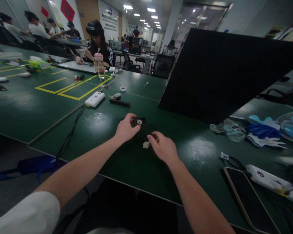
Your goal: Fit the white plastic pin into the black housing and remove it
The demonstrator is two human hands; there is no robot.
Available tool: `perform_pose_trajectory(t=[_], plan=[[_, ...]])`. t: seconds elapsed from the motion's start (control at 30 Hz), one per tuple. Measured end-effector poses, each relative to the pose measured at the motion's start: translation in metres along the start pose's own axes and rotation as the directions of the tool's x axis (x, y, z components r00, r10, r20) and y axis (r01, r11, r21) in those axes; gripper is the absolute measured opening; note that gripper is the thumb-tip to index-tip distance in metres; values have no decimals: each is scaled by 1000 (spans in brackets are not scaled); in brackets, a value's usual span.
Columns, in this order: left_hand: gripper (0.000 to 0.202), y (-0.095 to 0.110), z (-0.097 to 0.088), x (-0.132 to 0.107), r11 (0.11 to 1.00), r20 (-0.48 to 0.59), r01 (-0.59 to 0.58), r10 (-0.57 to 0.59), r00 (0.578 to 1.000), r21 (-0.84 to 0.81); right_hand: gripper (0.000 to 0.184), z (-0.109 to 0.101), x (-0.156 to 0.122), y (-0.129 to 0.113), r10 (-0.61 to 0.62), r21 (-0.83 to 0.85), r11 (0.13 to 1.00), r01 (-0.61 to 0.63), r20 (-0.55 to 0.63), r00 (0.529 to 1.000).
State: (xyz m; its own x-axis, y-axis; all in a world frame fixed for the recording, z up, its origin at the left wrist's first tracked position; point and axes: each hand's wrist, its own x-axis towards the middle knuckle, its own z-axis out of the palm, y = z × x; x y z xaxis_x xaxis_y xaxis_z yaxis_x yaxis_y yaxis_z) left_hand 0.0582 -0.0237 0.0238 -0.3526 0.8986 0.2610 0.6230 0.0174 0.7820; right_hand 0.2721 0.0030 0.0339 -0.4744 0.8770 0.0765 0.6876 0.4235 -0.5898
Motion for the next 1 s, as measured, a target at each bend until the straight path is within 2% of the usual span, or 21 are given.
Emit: perform_pose_trajectory(t=[0.07,0.13,0.23,0.37,0.43,0.5,0.63,0.73,0.87,1.0], plan=[[42,-3,0,2,999,0,-6,6,1000,50,41,10,3,-1,20,-48,999,-17,64,998],[43,-2,0,1,995,41,-32,29,999,91,33,12,6,4,-3,-83,997,9,72,997],[42,2,2,-5,987,140,-95,77,987,129,29,1,6,17,-24,-48,999,23,-22,999],[40,9,7,-14,972,264,-197,157,952,132,31,-13,4,24,-17,243,967,70,-215,976],[40,11,10,-18,967,309,-217,169,936,131,34,-14,4,21,-11,403,907,121,-267,964],[42,12,12,-20,966,334,-214,156,929,144,35,-13,2,17,-22,458,874,163,-298,954],[44,13,12,-20,969,379,-222,165,910,112,29,-10,-1,11,-88,272,949,161,-263,961],[43,12,12,-19,972,388,-223,178,905,76,21,-11,-2,10,-184,124,969,214,-217,959],[42,11,12,-19,977,398,-209,177,900,37,16,-13,0,11,-271,77,953,292,-209,940],[43,13,11,-19,980,394,-196,169,903,30,15,-14,3,15,-284,26,956,293,-173,943]])
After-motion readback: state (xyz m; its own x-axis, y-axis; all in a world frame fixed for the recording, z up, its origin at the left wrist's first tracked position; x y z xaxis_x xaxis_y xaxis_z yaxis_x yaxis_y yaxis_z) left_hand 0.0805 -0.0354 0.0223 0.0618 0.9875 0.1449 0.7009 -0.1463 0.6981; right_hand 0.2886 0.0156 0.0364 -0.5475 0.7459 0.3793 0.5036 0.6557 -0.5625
